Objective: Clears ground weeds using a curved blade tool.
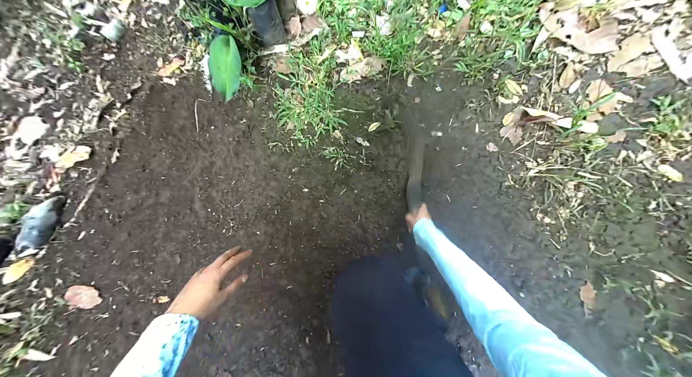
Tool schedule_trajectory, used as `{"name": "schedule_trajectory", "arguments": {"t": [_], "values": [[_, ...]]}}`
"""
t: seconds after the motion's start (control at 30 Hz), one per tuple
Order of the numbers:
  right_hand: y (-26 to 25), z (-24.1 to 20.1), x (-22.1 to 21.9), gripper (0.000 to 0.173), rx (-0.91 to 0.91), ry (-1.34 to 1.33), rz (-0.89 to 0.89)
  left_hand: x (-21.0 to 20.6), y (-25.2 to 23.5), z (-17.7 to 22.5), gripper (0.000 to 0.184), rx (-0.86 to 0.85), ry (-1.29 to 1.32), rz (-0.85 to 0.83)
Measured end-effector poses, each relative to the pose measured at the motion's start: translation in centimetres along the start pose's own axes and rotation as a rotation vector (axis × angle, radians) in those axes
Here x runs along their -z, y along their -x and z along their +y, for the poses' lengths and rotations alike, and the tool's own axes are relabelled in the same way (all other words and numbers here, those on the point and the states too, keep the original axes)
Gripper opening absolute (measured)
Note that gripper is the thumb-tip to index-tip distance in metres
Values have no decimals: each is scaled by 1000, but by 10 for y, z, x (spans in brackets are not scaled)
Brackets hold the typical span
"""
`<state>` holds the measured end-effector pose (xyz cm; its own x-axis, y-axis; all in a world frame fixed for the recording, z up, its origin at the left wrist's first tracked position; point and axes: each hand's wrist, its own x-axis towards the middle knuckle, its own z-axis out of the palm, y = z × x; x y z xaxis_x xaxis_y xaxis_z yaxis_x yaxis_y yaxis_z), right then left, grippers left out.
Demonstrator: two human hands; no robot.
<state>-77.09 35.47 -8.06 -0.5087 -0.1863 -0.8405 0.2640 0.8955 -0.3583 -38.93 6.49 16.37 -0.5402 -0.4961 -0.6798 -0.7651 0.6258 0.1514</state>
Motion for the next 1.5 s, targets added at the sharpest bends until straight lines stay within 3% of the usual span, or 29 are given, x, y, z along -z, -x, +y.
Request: {"name": "schedule_trajectory", "arguments": {"t": [0.1,0.23,0.3,0.43,0.5,0.57,0.63,0.7,0.8,0.87,0.97,1.07,1.2,1.3,1.43,1.5], "values": [[22,41,12,81,7,226,-120,42,31,-3,54,-56,-50,93],[32,-2,41,71,-4,-254,33,85,65,-10,56,-151,-58,288],[23,-23,33,71,-32,-356,134,88,65,-6,62,-203,-29,351],[14,71,-17,86,-82,146,-1,88,27,8,60,-295,20,383],[20,100,-11,83,-117,260,-52,85,2,20,58,-336,73,371],[25,77,12,79,-80,115,30,93,-13,28,59,-388,136,380],[36,22,34,75,-47,-135,89,98,-17,35,60,-423,156,426],[27,-1,26,78,-89,-209,135,98,-16,34,60,-432,201,426],[22,59,-5,83,-103,32,132,97,-14,18,62,-441,246,450],[43,80,17,83,-122,110,63,94,-11,9,63,-418,204,451],[48,54,55,76,-112,-48,77,92,-7,1,64,-382,171,443],[38,15,43,73,-96,-265,161,89,-6,2,62,-382,216,443],[56,70,23,79,-119,120,-50,90,-2,4,61,-381,216,449],[61,85,47,78,-110,124,-46,88,2,1,61,-353,143,442],[31,9,40,72,-50,-283,143,84,-2,-1,63,-348,141,428],[16,15,7,77,-84,-168,146,84,-1,3,62,-355,162,432]]}}
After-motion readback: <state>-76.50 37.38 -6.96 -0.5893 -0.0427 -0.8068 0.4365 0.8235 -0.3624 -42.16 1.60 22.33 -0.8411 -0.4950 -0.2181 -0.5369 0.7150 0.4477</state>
